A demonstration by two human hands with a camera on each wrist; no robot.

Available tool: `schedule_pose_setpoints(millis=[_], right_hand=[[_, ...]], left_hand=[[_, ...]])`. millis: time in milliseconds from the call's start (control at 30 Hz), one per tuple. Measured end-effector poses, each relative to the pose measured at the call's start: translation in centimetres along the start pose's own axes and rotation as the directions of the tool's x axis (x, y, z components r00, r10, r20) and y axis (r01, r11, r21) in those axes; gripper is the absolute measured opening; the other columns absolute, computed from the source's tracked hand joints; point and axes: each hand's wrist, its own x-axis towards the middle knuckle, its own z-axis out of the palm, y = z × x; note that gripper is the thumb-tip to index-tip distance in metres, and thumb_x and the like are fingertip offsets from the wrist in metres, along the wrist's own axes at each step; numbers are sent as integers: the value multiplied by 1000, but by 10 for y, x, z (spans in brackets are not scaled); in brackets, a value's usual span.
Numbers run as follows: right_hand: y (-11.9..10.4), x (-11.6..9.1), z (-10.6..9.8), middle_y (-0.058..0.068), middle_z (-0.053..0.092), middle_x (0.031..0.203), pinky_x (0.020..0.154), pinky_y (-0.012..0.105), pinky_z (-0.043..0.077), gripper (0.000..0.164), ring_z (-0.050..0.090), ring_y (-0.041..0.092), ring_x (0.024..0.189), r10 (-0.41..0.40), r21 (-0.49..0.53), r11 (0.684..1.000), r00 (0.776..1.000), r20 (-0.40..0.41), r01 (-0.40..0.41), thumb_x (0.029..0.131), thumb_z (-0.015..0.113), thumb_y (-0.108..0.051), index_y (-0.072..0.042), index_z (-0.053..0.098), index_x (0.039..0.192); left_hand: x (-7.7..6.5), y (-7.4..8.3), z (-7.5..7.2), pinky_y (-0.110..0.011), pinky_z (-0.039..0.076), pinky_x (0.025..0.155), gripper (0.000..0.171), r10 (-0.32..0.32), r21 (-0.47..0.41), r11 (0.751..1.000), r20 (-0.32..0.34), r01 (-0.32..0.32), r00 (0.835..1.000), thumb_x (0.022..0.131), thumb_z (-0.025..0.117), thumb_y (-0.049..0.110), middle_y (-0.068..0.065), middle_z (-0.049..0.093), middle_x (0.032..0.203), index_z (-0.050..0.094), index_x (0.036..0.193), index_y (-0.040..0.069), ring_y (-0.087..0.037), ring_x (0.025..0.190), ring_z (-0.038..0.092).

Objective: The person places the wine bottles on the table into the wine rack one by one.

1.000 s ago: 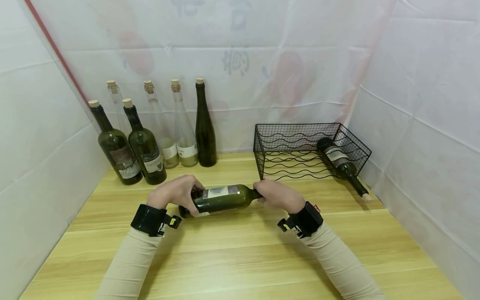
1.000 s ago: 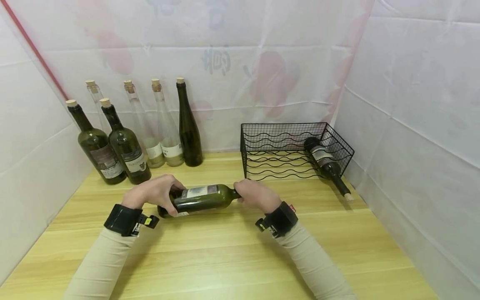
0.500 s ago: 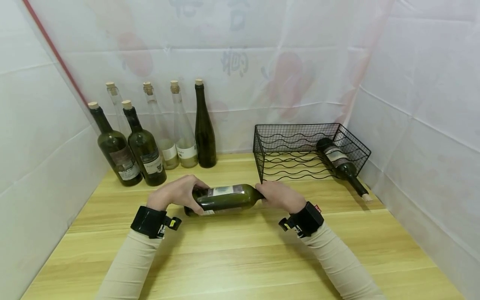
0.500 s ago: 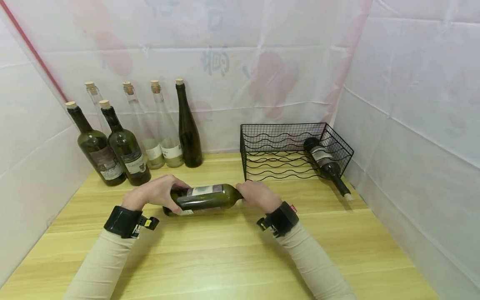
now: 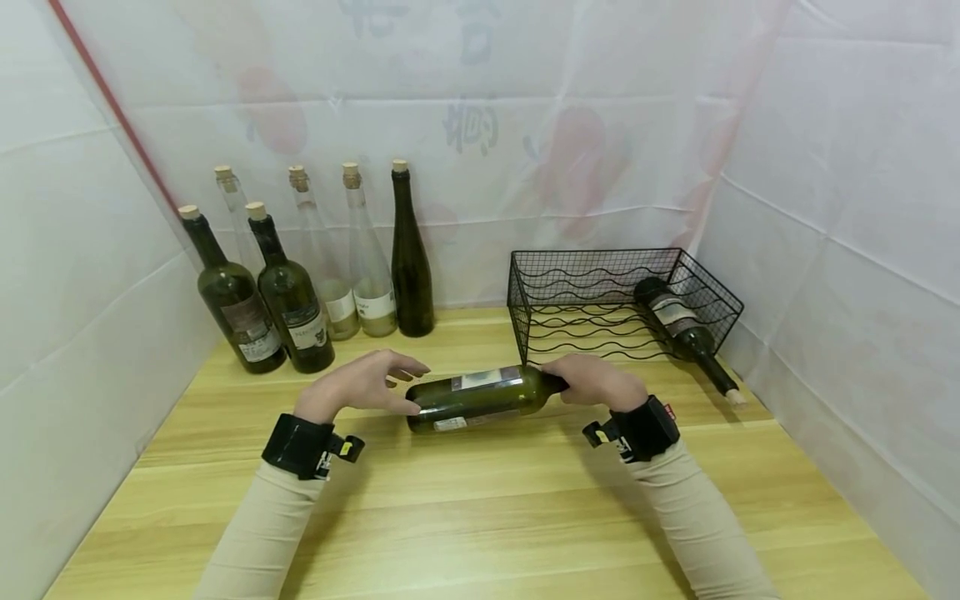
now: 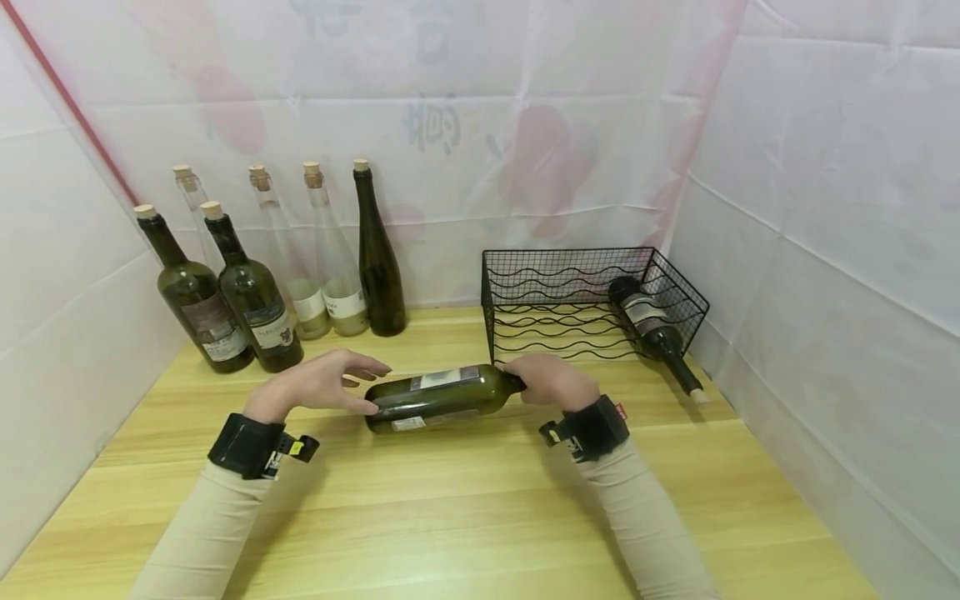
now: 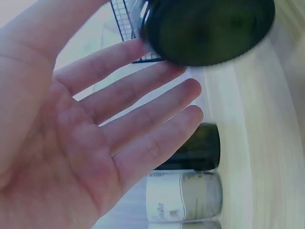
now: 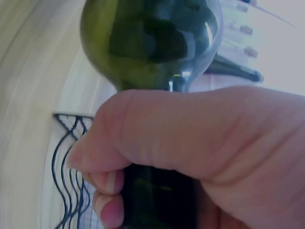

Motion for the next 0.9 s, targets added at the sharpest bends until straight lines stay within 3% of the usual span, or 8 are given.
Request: schedule_pose_setpoints(millis=[167, 300, 433, 533, 767, 900], right_hand=[[23, -12, -3, -1, 61, 89, 71, 34, 44, 26, 50, 15, 78, -24, 49, 998, 999, -26, 25, 78, 70, 5, -12, 64, 98], [40, -25, -4, 1, 58, 90, 69, 37, 36, 26, 46, 18, 77, 6, 108, 994, 1000, -5, -6, 83, 67, 3, -10, 65, 105], [54, -42, -7, 16, 63, 117, 79, 41, 44, 39, 58, 31, 98, 97, 160, 982, 994, 43, -103, 89, 66, 0, 0, 61, 128], [62, -52, -12, 27, 54, 135, 84, 44, 47, 52, 56, 39, 113, 153, 192, 967, 986, 71, -164, 90, 65, -2, 6, 51, 140], [82, -63, -15, 21, 58, 123, 65, 34, 34, 56, 46, 21, 83, 156, 258, 949, 981, 114, -181, 85, 64, 4, 8, 50, 140], [92, -69, -17, 27, 56, 128, 61, 32, 35, 61, 45, 19, 76, 171, 291, 935, 976, 134, -203, 84, 63, 5, 13, 46, 141]], left_hand=[[-5, -3, -7, -57, 45, 105, 61, 14, -28, 999, -26, -15, 1000, 86, 79, 22, -21, 55, 142, 56, 139, 1, -44, 128, 53], [-9, -5, -10, -56, 46, 105, 61, -6, -26, 1000, -43, 5, 999, 86, 80, 22, -19, 56, 141, 57, 139, 1, -42, 128, 54], [-9, -9, -10, -54, 47, 104, 59, -2, -15, 1000, -50, 1, 999, 87, 79, 23, -17, 57, 141, 58, 138, 3, -41, 128, 54], [-9, -11, -11, -55, 47, 104, 59, 11, -14, 1000, -49, -12, 999, 87, 78, 26, -17, 57, 140, 58, 138, 3, -42, 128, 54], [-14, -11, -13, -57, 45, 106, 62, 38, -13, 999, -58, -39, 998, 87, 79, 27, -20, 57, 140, 57, 138, 0, -44, 127, 54], [-13, -11, -14, -57, 45, 106, 62, 48, -4, 999, -57, -48, 997, 87, 79, 28, -22, 56, 140, 57, 138, 0, -45, 127, 54]])
